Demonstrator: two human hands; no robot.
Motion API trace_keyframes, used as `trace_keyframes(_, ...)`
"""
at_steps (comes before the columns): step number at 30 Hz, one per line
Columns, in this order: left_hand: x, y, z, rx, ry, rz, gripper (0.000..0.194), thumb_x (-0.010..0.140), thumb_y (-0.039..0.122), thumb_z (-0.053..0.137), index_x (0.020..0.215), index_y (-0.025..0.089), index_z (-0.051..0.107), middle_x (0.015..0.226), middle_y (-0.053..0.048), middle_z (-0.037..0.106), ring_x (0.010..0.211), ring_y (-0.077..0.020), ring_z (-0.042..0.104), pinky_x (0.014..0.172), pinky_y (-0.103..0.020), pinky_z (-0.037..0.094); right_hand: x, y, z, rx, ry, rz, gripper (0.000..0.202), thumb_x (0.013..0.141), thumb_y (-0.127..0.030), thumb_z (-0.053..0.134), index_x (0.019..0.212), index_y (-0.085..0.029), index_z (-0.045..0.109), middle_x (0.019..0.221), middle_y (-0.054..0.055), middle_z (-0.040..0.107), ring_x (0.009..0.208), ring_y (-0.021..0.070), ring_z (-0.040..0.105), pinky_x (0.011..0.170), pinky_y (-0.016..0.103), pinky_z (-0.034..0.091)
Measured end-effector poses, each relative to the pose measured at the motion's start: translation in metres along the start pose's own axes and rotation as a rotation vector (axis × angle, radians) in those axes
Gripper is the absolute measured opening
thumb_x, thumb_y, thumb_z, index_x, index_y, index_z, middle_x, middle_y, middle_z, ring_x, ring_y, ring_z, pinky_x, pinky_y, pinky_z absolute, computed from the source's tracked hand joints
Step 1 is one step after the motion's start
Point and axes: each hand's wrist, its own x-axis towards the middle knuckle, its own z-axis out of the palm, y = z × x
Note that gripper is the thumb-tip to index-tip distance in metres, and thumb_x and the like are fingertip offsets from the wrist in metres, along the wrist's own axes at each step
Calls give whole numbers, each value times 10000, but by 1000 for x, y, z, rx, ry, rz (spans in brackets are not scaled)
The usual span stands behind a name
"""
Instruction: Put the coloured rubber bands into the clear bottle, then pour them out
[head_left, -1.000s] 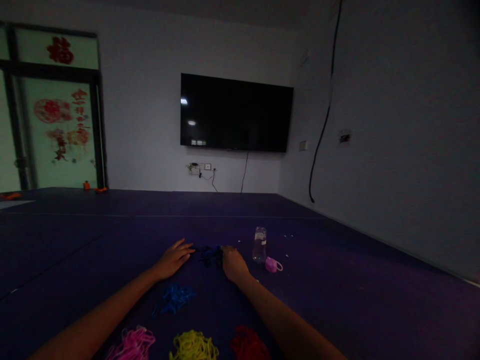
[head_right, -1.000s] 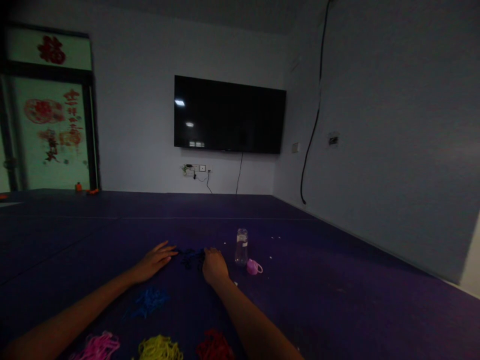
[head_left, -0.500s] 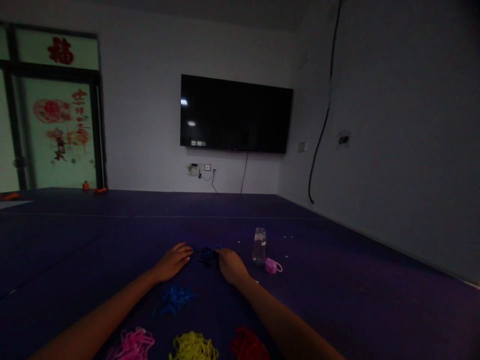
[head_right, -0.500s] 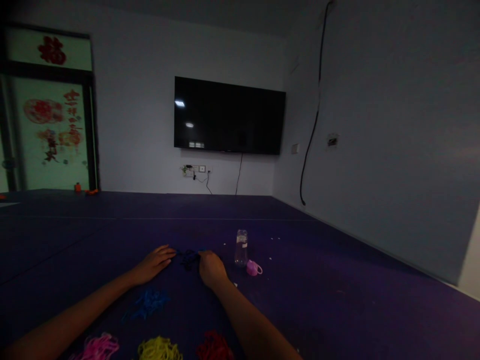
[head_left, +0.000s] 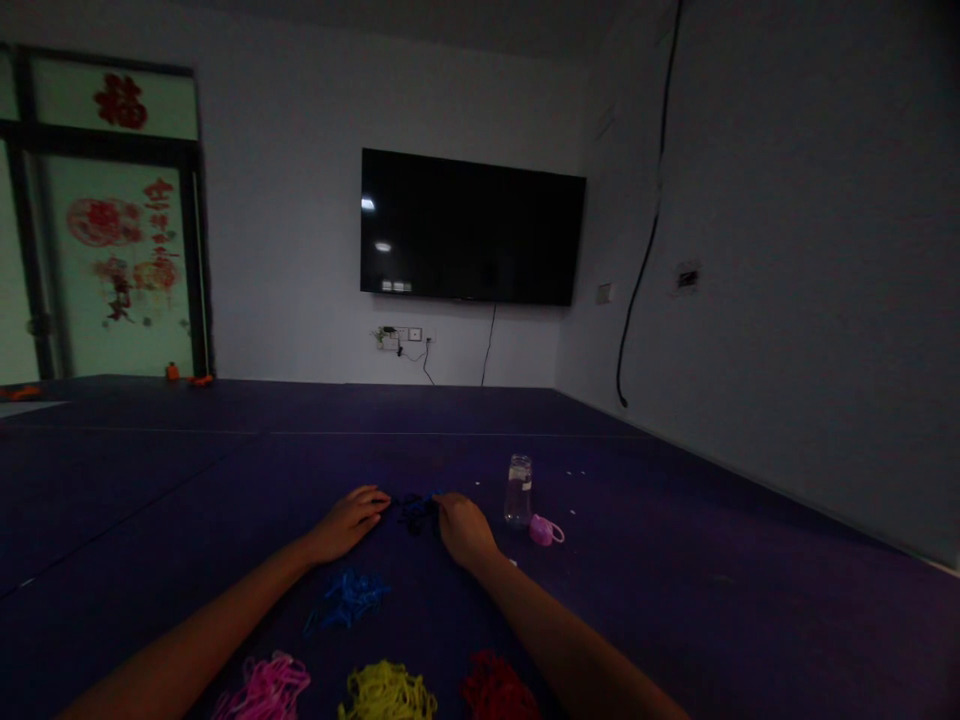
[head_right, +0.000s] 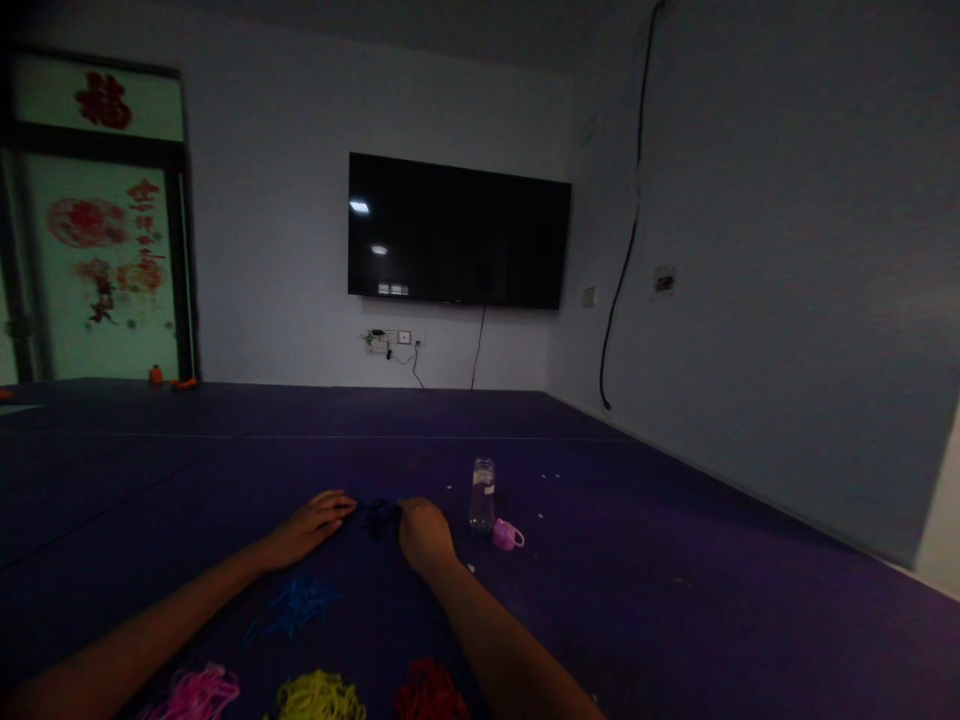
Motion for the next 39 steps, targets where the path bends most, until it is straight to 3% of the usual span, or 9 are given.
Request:
trace_keyframes(7, 0, -9, 7, 36, -59, -54, 356, 925, 347, 388, 1229, 285, 561, 1337, -18, 520, 1283, -222, 363, 1060, -421, 313, 0, -3, -3, -37, -28, 8, 419, 846, -91, 365, 1188, -140, 603, 1195, 115, 620, 1117, 193, 564, 961, 265, 385)
trace_keyframes(16, 0, -3, 4, -23, -35, -62, 360, 911, 324, 409, 1232, 280, 564, 1291, -25, 559, 1271, -224, 385, 1052, -423, 332, -2, -5, -6, -36, -14, 10, 410, 854, -93, 359, 1165, -154, 618, 1176, 107, 632, 1102, 200, 576, 948, 267, 393)
trace_keyframes(26, 1, -2, -3, -162, 91, -160, 347, 910, 375, 404, 1116, 244, 651, 1195, -63, 613, 1143, -211, 514, 1019, -407, 375, 0, -4, -3, -30, -12, 13, 403, 852, -105, 372, 1172, -148, 612, 1175, 110, 632, 1112, 203, 568, 953, 267, 384)
trace_keyframes(39, 0, -6, -12, -237, 238, -314, 391, 886, 411, 418, 1116, 198, 652, 1135, -85, 632, 1082, -231, 569, 991, -417, 401, -2, -6, -5, -65, -11, 5, 396, 861, -113, 365, 1157, -163, 622, 1169, 111, 634, 1091, 204, 580, 939, 277, 395)
